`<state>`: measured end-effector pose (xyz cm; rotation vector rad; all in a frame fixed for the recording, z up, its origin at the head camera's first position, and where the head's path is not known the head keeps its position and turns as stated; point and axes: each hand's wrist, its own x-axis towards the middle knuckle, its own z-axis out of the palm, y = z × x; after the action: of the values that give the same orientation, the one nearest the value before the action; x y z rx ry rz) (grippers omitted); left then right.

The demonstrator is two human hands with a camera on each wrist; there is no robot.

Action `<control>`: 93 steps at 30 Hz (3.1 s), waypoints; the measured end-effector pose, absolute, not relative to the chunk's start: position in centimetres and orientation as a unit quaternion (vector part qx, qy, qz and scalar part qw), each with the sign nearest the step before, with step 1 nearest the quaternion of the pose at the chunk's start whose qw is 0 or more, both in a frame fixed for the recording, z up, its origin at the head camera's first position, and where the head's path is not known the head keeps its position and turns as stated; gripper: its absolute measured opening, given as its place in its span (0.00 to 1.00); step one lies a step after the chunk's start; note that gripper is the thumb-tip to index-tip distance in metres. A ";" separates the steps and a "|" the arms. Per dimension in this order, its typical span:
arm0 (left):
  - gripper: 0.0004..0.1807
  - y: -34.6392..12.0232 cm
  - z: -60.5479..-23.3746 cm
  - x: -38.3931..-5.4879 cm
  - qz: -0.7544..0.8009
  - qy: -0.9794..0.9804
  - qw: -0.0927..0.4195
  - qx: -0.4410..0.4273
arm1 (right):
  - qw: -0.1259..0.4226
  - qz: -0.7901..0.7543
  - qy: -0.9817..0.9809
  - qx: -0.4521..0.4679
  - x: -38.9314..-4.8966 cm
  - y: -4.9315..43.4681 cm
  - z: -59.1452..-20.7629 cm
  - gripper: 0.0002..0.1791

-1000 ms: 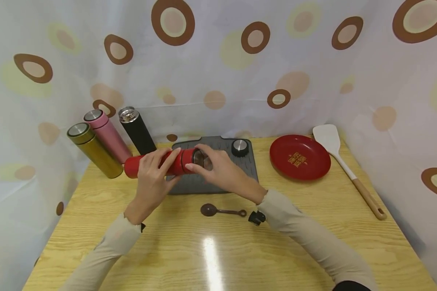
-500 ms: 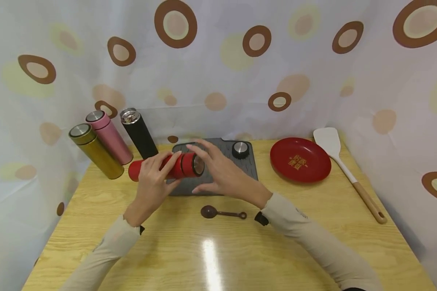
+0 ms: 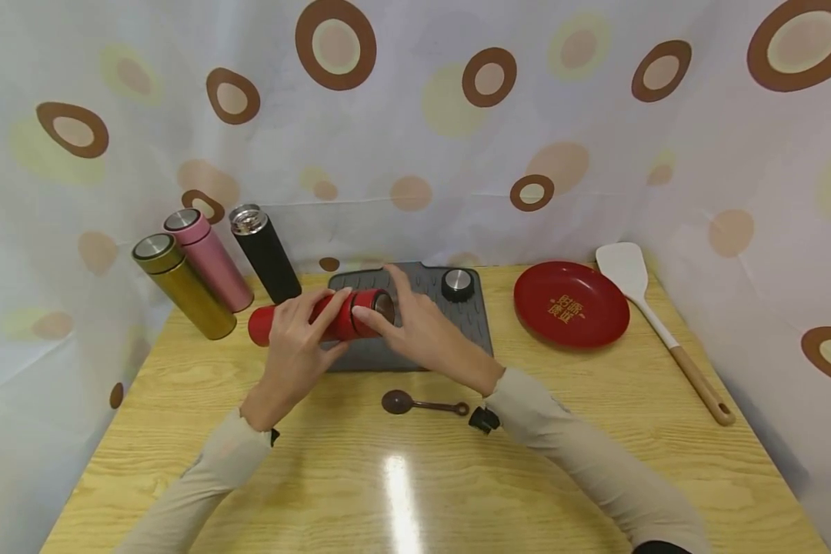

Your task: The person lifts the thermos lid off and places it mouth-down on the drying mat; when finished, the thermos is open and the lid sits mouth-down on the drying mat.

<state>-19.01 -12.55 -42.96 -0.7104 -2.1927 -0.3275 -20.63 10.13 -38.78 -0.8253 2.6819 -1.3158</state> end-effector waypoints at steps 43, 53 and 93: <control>0.44 -15.4 -43.0 -19.8 -0.258 -0.878 0.334 -0.227 | -0.155 -0.338 0.799 -0.472 -22.6 15.7 -37.3 0.38; 0.42 -18.4 -42.8 -21.0 -0.365 -0.860 0.318 -0.160 | -0.042 -0.336 0.879 -0.334 -25.0 19.7 -38.2 0.41; 0.38 -23.6 -43.3 -25.2 -0.540 -0.777 0.322 0.012 | 0.045 -0.170 0.961 -0.215 -28.8 19.2 -47.3 0.36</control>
<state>-25.21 -23.59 -43.32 0.0312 -2.0415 -1.4191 -28.79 19.16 -47.25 -0.6574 2.9347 -0.5208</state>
